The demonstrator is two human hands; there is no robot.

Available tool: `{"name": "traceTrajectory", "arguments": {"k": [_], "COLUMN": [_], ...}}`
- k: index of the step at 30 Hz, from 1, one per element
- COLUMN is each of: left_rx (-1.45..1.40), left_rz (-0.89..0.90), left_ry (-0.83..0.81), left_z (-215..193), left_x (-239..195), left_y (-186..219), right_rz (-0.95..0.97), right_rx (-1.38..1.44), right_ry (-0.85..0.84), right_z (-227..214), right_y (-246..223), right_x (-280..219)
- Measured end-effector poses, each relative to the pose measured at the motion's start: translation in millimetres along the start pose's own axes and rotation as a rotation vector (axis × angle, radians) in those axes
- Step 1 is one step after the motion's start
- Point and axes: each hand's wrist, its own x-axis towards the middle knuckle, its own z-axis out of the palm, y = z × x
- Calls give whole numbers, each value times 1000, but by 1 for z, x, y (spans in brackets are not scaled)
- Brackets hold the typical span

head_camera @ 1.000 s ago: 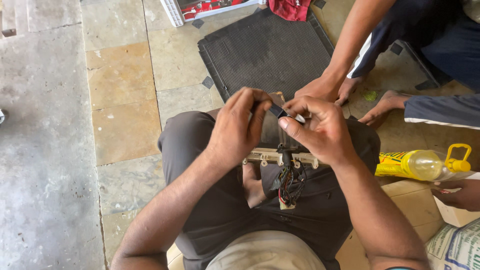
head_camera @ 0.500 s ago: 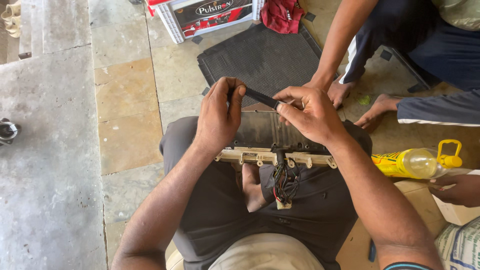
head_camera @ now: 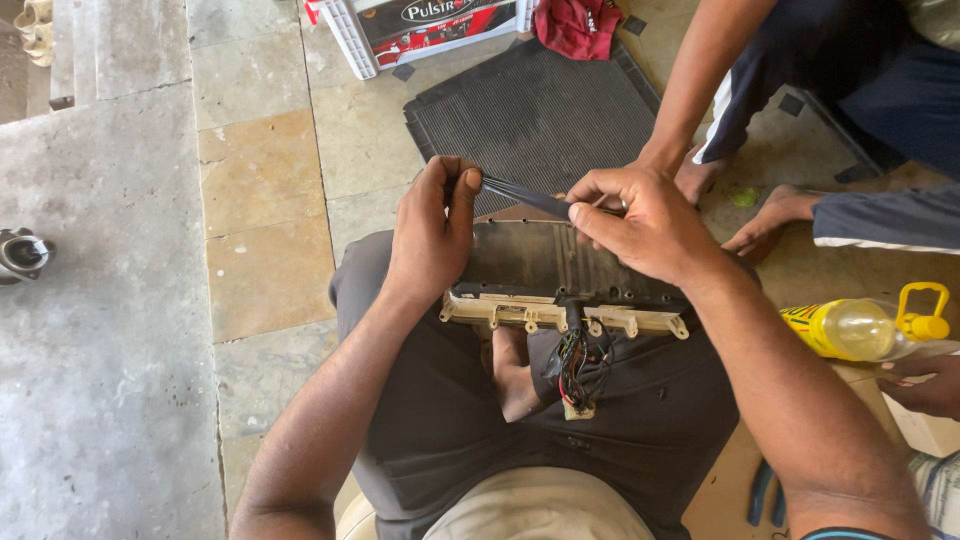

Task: The person sits on the floor and repairs a rectangular electronic component by stripping wires with pliers, twisting them together, and wrapping the connections with black electrical tape. The person handles the component and wires directly with their hands while seated.

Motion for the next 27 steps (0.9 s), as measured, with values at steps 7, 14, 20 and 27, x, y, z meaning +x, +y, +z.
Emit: {"name": "traceTrajectory", "arguments": {"k": [7, 14, 20, 27], "left_rx": [-730, -386, -114, 452], "left_rz": [-108, 26, -132, 508], "left_ry": [-54, -407, -444, 75], "left_z": [-24, 11, 14, 45], "left_x": [12, 25, 46, 100], "left_y": [2, 14, 7, -21], "right_rz": [-144, -143, -160, -297], "right_rx": [-149, -181, -214, -627], "right_ry": [-70, -42, -5, 346], "right_z": [-8, -4, -8, -10], "right_y": [-8, -33, -25, -5], "right_x": [31, 45, 47, 92]}}
